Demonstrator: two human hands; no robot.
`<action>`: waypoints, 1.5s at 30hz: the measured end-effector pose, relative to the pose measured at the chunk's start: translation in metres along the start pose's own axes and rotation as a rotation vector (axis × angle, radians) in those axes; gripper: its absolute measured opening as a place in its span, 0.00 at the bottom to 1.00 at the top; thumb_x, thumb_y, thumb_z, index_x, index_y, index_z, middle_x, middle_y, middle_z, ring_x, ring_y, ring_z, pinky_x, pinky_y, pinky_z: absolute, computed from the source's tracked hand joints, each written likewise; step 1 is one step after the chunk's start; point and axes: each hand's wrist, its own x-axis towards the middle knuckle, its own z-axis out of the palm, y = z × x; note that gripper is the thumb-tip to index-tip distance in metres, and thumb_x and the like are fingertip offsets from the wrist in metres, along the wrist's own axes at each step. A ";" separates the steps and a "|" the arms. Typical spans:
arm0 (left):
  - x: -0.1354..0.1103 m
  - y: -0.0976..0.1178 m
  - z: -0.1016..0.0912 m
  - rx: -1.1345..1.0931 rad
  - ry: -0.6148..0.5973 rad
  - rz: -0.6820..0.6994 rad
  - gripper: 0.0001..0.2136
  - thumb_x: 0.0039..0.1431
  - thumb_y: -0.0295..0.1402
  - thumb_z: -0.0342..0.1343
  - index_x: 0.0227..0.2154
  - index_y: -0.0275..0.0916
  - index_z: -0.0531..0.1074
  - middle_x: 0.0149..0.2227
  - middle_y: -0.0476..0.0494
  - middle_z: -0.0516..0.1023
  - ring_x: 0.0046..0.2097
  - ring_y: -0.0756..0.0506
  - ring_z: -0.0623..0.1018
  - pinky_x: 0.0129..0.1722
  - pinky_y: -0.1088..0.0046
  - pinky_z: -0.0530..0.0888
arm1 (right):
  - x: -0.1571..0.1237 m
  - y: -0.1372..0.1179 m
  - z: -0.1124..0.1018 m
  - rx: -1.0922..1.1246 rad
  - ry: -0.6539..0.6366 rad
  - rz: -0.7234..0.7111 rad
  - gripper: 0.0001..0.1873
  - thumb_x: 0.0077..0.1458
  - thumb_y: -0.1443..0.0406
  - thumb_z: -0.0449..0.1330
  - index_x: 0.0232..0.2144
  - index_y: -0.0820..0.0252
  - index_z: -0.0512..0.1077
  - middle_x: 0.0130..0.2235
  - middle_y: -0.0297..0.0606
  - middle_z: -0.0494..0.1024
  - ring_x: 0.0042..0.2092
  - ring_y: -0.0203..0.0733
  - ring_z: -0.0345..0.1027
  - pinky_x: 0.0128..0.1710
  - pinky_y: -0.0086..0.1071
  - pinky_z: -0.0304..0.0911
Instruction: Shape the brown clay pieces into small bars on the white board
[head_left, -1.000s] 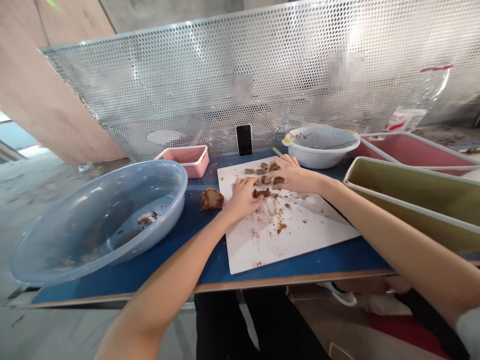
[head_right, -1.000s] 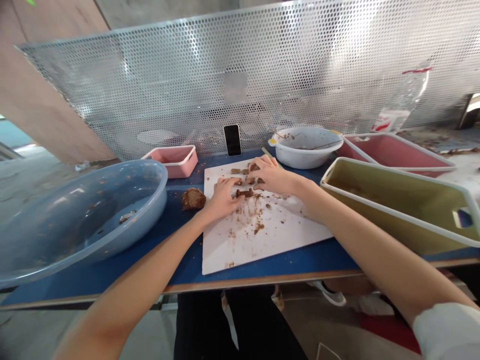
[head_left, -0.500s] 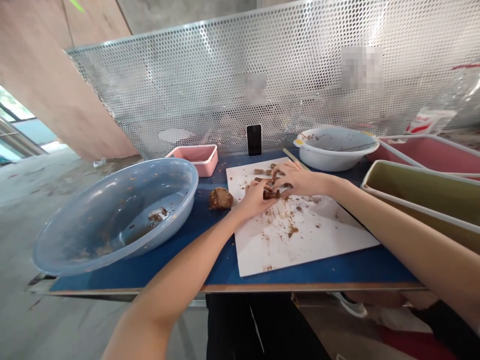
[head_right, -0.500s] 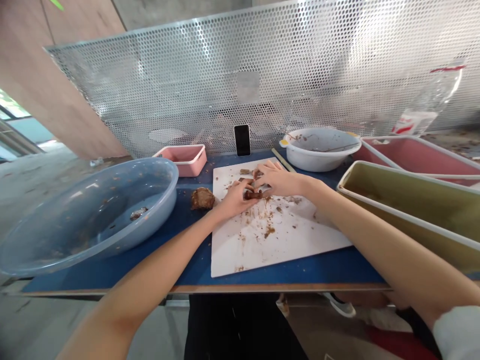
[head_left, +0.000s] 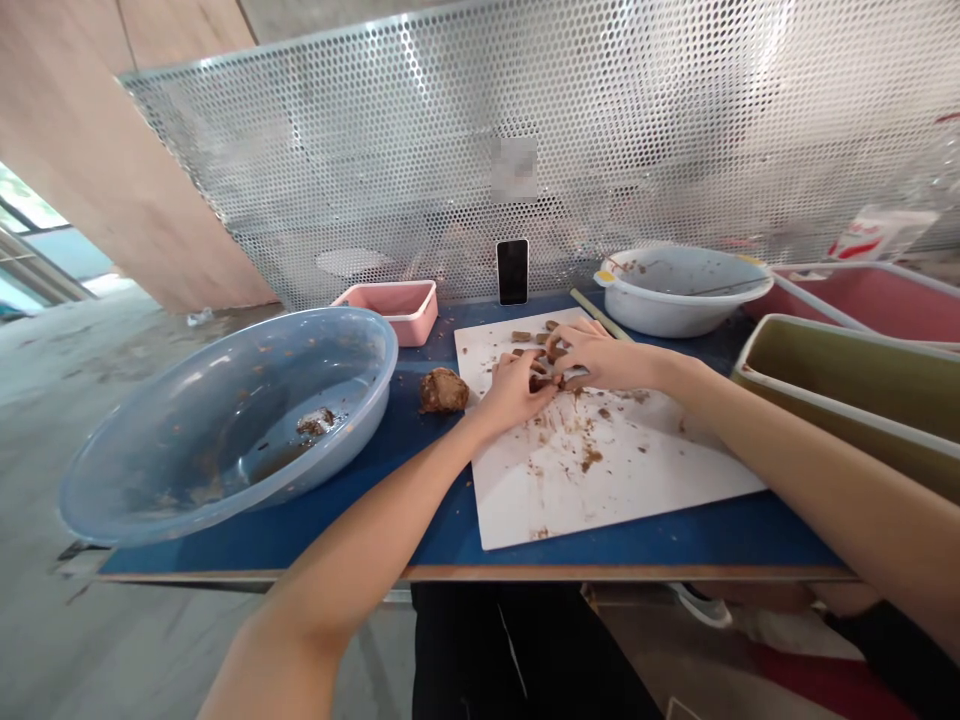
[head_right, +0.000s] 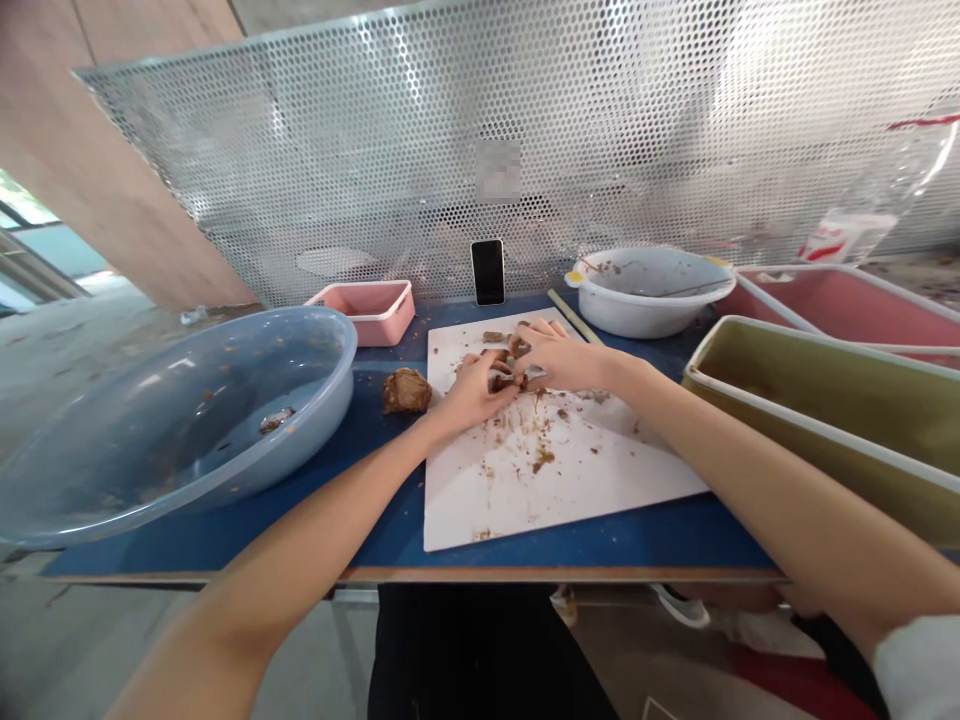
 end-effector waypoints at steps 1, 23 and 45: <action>0.000 0.000 0.000 -0.002 0.007 -0.004 0.23 0.66 0.33 0.68 0.62 0.39 0.74 0.53 0.35 0.86 0.62 0.30 0.77 0.65 0.49 0.74 | 0.000 -0.001 0.000 0.000 0.003 0.002 0.06 0.68 0.59 0.70 0.42 0.44 0.88 0.59 0.45 0.74 0.62 0.62 0.63 0.63 0.63 0.63; 0.001 -0.005 0.003 0.035 0.092 0.021 0.21 0.65 0.34 0.69 0.59 0.42 0.75 0.55 0.36 0.85 0.59 0.31 0.79 0.65 0.48 0.74 | -0.007 0.005 0.001 0.090 0.072 -0.073 0.10 0.72 0.55 0.67 0.45 0.49 0.88 0.57 0.49 0.73 0.60 0.61 0.61 0.65 0.59 0.59; 0.000 -0.005 0.003 0.071 0.075 0.027 0.23 0.65 0.34 0.67 0.62 0.42 0.73 0.56 0.38 0.84 0.61 0.32 0.78 0.67 0.48 0.72 | -0.040 -0.022 -0.003 -0.137 0.200 -0.037 0.18 0.78 0.57 0.56 0.56 0.47 0.86 0.57 0.49 0.77 0.60 0.62 0.67 0.61 0.62 0.66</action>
